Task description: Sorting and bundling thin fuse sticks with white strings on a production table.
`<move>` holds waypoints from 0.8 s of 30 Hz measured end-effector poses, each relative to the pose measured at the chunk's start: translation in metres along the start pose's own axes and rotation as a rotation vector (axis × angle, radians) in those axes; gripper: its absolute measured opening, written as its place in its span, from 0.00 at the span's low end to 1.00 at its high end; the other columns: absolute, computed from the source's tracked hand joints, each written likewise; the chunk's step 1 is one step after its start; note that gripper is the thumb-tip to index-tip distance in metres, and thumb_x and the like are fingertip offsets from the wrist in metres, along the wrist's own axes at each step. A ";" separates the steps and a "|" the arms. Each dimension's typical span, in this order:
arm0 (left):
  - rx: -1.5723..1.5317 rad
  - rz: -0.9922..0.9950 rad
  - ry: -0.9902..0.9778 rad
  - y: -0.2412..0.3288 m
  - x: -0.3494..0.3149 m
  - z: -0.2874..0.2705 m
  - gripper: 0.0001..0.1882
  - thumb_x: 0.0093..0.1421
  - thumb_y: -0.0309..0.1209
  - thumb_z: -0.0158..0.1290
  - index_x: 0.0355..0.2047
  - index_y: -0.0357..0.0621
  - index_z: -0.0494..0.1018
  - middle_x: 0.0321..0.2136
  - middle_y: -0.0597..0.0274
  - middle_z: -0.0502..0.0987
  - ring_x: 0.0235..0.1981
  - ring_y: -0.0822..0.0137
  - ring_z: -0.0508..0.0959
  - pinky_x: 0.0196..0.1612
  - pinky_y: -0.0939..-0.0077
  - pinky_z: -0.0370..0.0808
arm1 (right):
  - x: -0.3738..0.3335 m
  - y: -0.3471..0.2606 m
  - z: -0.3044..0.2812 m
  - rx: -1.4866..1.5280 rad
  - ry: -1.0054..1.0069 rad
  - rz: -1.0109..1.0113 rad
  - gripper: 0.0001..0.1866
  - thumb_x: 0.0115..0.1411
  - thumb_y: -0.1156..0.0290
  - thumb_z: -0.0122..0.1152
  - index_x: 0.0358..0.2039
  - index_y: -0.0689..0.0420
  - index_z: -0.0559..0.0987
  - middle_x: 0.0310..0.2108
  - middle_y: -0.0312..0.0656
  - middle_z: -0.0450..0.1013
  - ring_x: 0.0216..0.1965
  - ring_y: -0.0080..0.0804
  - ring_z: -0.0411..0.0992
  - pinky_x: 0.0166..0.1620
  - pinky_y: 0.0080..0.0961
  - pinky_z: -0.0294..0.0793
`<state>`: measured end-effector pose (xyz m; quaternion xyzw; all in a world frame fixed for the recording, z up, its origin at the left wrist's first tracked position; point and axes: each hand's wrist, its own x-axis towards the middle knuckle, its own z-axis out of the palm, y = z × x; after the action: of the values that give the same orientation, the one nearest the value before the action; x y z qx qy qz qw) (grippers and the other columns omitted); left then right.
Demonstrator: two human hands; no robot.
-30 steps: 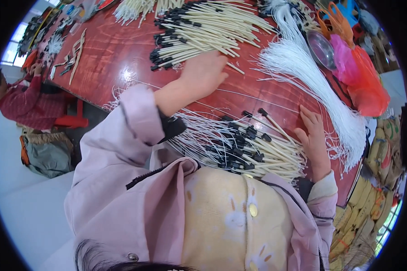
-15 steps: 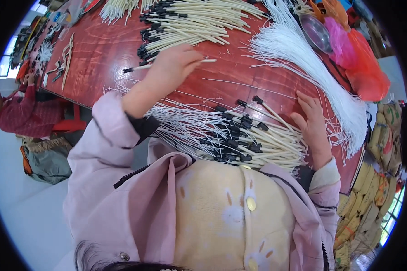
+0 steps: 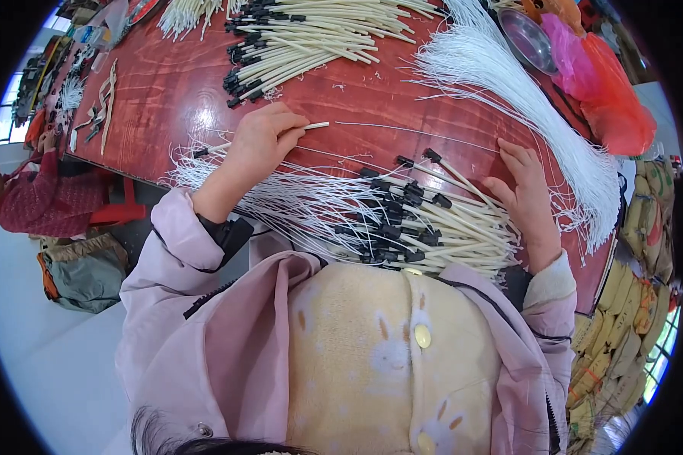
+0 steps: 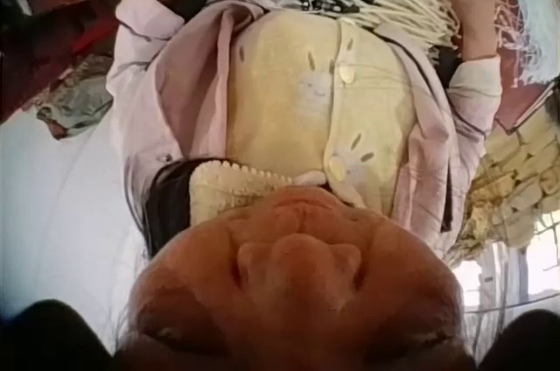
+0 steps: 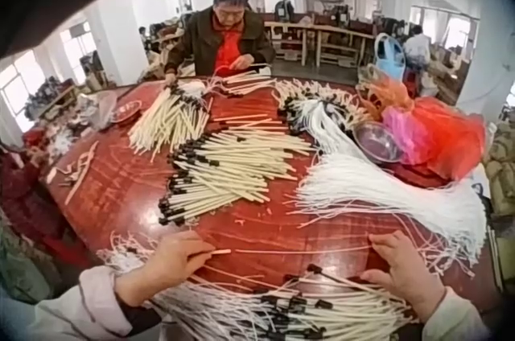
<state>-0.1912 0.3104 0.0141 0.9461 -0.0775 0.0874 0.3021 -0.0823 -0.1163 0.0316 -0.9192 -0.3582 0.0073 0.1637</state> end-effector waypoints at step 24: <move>0.245 0.288 -0.117 0.027 0.057 0.046 0.06 0.55 0.28 0.55 0.32 0.44 0.81 0.32 0.55 0.78 0.38 0.51 0.80 0.41 0.58 0.78 | 0.004 -0.017 -0.010 -0.121 -0.101 0.027 0.42 0.52 0.48 0.69 0.56 0.71 0.74 0.63 0.50 0.67 0.60 0.50 0.65 0.63 0.40 0.63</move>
<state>-0.1357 0.2569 0.0044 0.9584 -0.2181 0.0834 0.1639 -0.0890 -0.1054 0.0469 -0.9306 -0.3533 0.0342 0.0892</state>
